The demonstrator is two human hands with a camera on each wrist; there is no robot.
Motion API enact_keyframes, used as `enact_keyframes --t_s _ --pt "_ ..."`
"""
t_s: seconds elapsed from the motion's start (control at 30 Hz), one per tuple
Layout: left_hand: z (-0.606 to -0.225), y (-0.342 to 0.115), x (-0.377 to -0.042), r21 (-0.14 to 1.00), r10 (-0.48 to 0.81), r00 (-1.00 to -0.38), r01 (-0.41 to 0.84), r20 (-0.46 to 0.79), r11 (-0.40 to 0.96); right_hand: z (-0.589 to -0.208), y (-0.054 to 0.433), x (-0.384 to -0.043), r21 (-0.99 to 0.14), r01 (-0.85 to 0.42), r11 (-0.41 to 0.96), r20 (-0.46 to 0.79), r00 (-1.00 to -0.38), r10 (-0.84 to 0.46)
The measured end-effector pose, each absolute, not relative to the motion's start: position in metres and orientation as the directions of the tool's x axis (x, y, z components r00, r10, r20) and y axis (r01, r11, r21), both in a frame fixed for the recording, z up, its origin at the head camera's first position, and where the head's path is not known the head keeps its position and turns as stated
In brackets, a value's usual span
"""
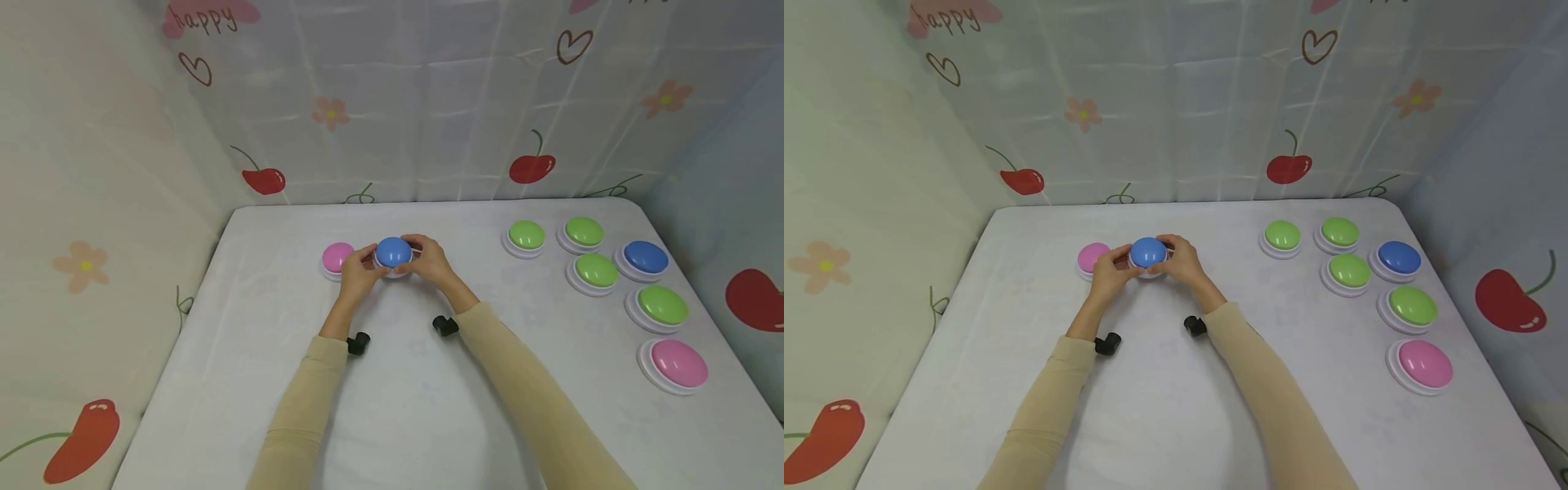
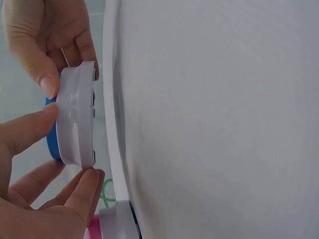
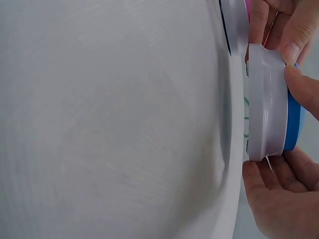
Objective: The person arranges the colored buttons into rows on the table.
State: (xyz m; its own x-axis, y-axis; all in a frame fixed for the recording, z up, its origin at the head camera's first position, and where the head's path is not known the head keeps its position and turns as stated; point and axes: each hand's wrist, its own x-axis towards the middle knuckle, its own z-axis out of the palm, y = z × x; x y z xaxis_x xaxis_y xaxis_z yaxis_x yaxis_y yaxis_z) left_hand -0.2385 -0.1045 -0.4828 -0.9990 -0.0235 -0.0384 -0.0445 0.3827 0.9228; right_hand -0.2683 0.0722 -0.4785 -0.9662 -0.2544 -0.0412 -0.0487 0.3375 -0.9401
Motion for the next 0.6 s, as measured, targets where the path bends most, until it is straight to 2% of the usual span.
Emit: enact_keyframes --t_s 0.3,0.6 --pt "-0.487 -0.1 -0.239 0.883 -0.052 -0.998 -0.052 -0.031 0.466 -0.487 0.071 -0.271 -0.915 0.003 0.404 -0.107 -0.966 -0.233" --pt "-0.49 -0.098 -0.24 0.859 -0.049 -0.999 -0.04 -0.017 0.511 -0.491 0.07 -0.272 -0.902 -0.013 0.431 -0.099 -0.966 -0.238"
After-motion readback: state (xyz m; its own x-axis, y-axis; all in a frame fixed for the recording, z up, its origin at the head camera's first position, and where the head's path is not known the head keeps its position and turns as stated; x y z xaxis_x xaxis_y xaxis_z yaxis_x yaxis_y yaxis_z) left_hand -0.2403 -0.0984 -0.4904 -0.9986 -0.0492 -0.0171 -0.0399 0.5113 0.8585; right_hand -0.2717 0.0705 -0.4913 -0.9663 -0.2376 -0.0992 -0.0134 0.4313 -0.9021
